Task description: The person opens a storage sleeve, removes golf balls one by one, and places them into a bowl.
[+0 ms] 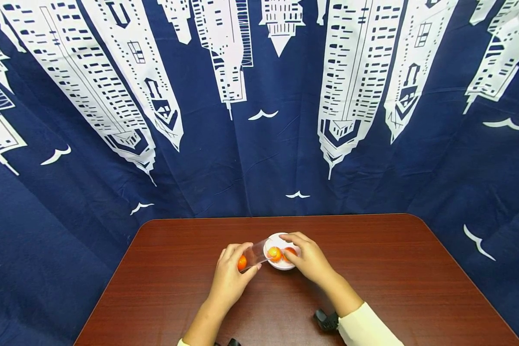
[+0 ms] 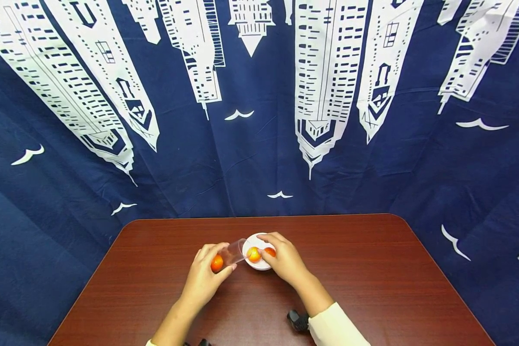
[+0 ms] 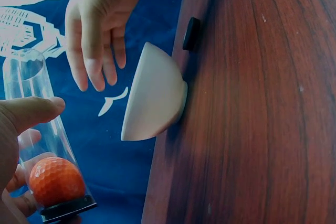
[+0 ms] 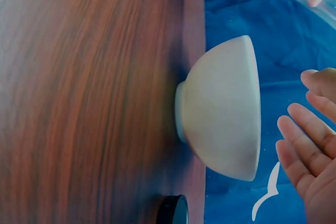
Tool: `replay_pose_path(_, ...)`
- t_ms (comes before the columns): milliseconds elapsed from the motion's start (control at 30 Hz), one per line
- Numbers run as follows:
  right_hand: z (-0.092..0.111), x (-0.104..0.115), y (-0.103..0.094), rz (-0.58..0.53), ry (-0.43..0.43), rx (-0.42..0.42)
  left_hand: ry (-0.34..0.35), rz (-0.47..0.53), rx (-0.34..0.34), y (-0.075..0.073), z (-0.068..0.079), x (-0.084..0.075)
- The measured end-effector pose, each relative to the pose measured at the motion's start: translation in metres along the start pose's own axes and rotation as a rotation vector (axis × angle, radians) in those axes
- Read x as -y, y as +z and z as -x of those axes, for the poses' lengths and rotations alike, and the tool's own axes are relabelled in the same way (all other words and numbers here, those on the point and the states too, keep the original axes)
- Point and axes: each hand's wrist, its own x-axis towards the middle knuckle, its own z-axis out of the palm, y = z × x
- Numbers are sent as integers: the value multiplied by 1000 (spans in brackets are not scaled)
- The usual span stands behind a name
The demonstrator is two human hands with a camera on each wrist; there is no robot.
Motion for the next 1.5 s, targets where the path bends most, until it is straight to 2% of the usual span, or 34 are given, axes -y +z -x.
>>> replay_pose_path(267,8,4,-4,-110,24,-28,-12,-44,15,-4,-2,-1)
replay_pose_path(533,16,11,-7,-262,87,-42,8,-109,31,-5,-5,-2)
replay_pose_path(667,20,15,-8,-320,120,-28,40,-160,29,-4,-7,-2)
replay_pose_path(800,24,18,-7,-334,144,-16,82,-198,6,-1,-8,-2)
replay_pose_path(933,27,23,-5,-345,157,-8,84,-219,4,1,-6,-3)
replay_pose_path(1067,29,25,-1,-358,140,-5,86,-234,16,0,-6,-4)
replay_pose_path(1200,32,21,4,-389,127,6,125,-257,11,0,-6,-6)
replay_pose_path(1500,37,20,6,-442,195,39,184,-297,13,-3,-7,-7)
